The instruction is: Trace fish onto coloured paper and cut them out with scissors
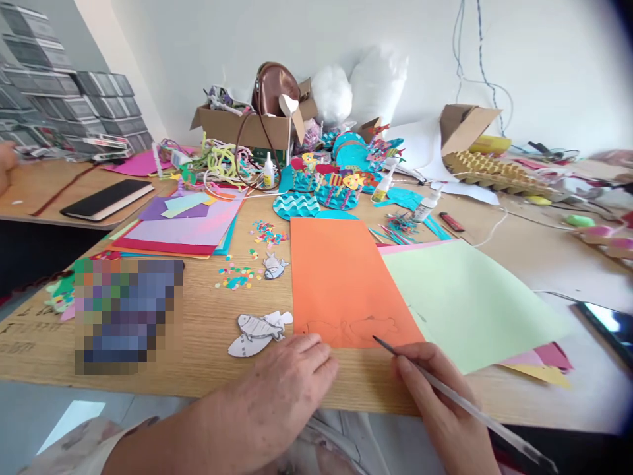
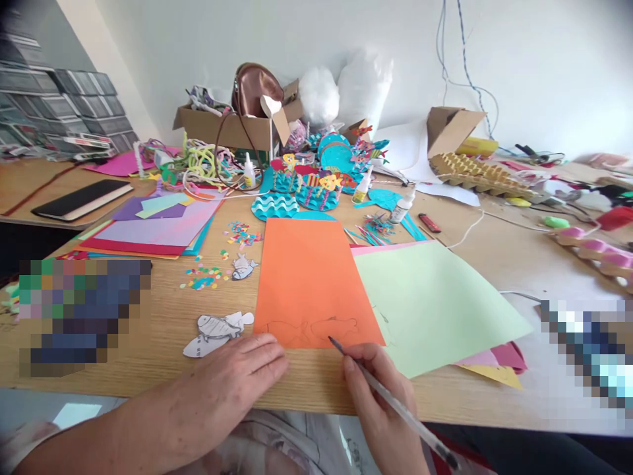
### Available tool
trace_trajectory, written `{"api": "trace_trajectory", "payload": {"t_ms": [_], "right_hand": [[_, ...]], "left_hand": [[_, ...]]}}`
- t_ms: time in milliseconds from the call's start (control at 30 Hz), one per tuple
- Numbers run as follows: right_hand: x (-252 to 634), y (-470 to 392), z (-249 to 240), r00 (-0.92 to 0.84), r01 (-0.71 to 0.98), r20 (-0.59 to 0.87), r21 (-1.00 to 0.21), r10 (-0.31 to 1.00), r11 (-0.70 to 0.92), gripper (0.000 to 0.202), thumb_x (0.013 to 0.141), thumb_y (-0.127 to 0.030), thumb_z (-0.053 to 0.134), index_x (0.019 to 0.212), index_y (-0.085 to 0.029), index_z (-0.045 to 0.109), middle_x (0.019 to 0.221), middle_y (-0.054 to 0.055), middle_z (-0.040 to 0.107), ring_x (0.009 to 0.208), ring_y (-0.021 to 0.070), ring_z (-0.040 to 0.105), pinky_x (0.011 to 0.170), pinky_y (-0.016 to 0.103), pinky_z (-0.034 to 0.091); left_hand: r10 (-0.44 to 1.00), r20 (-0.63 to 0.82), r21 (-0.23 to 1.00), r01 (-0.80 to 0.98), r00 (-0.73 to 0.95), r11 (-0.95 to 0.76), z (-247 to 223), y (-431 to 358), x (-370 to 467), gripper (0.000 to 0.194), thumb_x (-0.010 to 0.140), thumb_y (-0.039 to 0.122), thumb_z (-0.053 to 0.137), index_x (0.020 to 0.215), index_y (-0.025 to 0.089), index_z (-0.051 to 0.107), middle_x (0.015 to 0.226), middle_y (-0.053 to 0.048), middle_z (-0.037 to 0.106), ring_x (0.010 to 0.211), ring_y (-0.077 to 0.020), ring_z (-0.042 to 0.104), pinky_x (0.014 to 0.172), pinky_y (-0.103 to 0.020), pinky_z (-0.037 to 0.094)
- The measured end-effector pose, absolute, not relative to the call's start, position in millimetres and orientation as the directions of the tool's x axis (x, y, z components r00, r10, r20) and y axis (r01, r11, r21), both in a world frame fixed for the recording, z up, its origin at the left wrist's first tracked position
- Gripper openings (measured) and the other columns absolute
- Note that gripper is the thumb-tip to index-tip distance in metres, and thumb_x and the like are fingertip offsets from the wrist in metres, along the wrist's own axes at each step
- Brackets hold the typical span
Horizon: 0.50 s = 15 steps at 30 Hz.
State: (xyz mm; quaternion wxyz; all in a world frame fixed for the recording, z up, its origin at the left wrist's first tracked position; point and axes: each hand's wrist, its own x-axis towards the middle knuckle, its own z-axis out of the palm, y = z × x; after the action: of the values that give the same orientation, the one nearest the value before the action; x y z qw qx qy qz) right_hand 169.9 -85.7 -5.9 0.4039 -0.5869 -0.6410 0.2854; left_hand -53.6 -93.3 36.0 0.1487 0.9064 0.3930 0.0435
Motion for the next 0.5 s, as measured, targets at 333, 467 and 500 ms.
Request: {"api": "trace_trajectory", "payload": {"t_ms": [333, 467, 500], "right_hand": [[162.8, -84.5, 0.0, 0.057, 0.471, 0.086, -0.881, 0.995, 0.049, 0.012, 0.08, -0.031, 0.049, 0.074, -0.021, 0.052, 0.055, -0.004, 0.048, 0.051, 0.0123, 0.044, 0.048, 0.023, 0.031], [160.9, -82.1, 4.8, 0.017, 0.539, 0.124, -0.837, 0.992, 0.096, 0.009, 0.08, -0.027, 0.047, 0.075, -0.021, 0.052, 0.056, -0.004, 0.05, 0.051, 0.0119, 0.045, 0.048, 0.023, 0.034], [160.1, -81.8, 5.5, 0.003, 0.547, 0.127, -0.831, 0.992, 0.104, 0.009, 0.079, -0.026, 0.046, 0.076, -0.021, 0.052, 0.057, -0.004, 0.05, 0.051, 0.0118, 0.045, 0.048, 0.023, 0.034]], "left_hand": [[0.753, 0.061, 0.286, 0.711, 0.655, -0.642, 6.4, -89.3, -47.0, 0.038, 0.083, 0.001, 0.036, 0.113, 0.017, 0.052, 0.115, -0.007, 0.056, 0.108, -0.0211, 0.049, 0.092, -0.036, 0.043], [0.743, 0.111, 0.266, 0.701, 0.66, -0.662, 6.6, -86.3, -41.8, 0.04, 0.08, -0.001, 0.037, 0.115, 0.013, 0.052, 0.112, -0.009, 0.058, 0.109, -0.022, 0.049, 0.094, -0.038, 0.043], [0.743, 0.114, 0.262, 0.701, 0.66, -0.663, 6.4, -85.6, -40.8, 0.04, 0.08, -0.001, 0.037, 0.114, 0.013, 0.053, 0.111, -0.009, 0.058, 0.108, -0.0221, 0.05, 0.094, -0.038, 0.043]]}}
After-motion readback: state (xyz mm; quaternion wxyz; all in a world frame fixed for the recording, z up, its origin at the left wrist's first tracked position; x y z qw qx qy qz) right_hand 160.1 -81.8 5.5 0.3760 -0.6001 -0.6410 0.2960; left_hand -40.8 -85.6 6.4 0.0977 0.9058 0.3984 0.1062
